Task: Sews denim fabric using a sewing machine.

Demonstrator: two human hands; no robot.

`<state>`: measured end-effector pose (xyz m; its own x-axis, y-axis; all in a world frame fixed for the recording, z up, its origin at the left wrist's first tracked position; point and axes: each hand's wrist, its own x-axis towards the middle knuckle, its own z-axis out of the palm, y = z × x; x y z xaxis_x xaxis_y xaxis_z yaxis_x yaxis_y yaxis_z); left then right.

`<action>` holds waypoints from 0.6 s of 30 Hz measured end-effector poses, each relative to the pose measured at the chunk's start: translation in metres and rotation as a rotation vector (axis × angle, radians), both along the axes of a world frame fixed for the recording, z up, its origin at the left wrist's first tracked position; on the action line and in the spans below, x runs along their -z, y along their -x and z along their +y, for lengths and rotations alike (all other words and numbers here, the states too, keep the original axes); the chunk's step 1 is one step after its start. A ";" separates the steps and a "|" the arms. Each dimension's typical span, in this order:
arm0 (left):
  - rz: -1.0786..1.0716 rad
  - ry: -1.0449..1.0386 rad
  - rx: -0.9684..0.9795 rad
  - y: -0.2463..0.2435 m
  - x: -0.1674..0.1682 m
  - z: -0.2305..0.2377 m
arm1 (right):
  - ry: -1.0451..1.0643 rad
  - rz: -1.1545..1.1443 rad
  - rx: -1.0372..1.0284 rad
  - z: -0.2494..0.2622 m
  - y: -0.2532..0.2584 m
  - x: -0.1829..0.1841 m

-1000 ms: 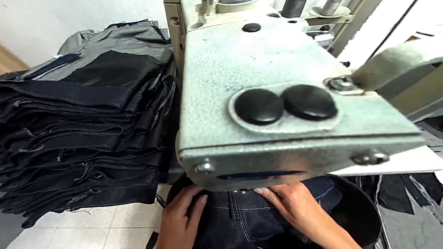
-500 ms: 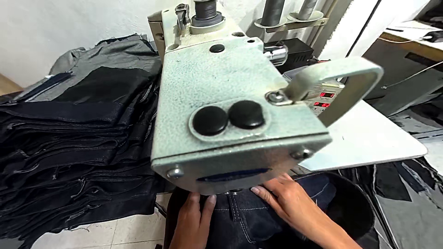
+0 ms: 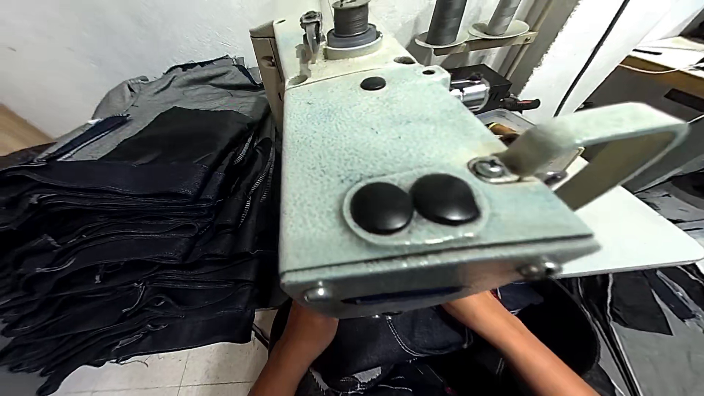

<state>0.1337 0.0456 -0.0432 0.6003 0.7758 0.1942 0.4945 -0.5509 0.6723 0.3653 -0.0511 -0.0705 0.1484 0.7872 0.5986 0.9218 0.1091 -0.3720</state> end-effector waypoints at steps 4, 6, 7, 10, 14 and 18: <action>0.070 -0.107 -0.028 -0.003 -0.003 -0.006 | -0.001 -0.002 0.010 -0.001 0.001 -0.004; 0.045 -0.178 -0.033 -0.004 -0.002 -0.007 | 0.006 0.008 0.005 -0.001 0.001 -0.006; 0.031 -0.204 -0.030 -0.004 -0.001 -0.007 | 0.007 0.012 0.003 -0.001 0.002 -0.006; -0.008 -0.170 -0.003 -0.002 0.001 -0.005 | -0.005 0.007 0.000 -0.003 0.002 -0.006; -0.001 -0.028 0.009 0.000 -0.002 0.002 | -0.033 0.003 -0.012 -0.004 0.001 -0.004; 0.109 0.078 0.059 0.002 -0.015 0.003 | -0.033 0.004 -0.009 -0.005 0.002 -0.005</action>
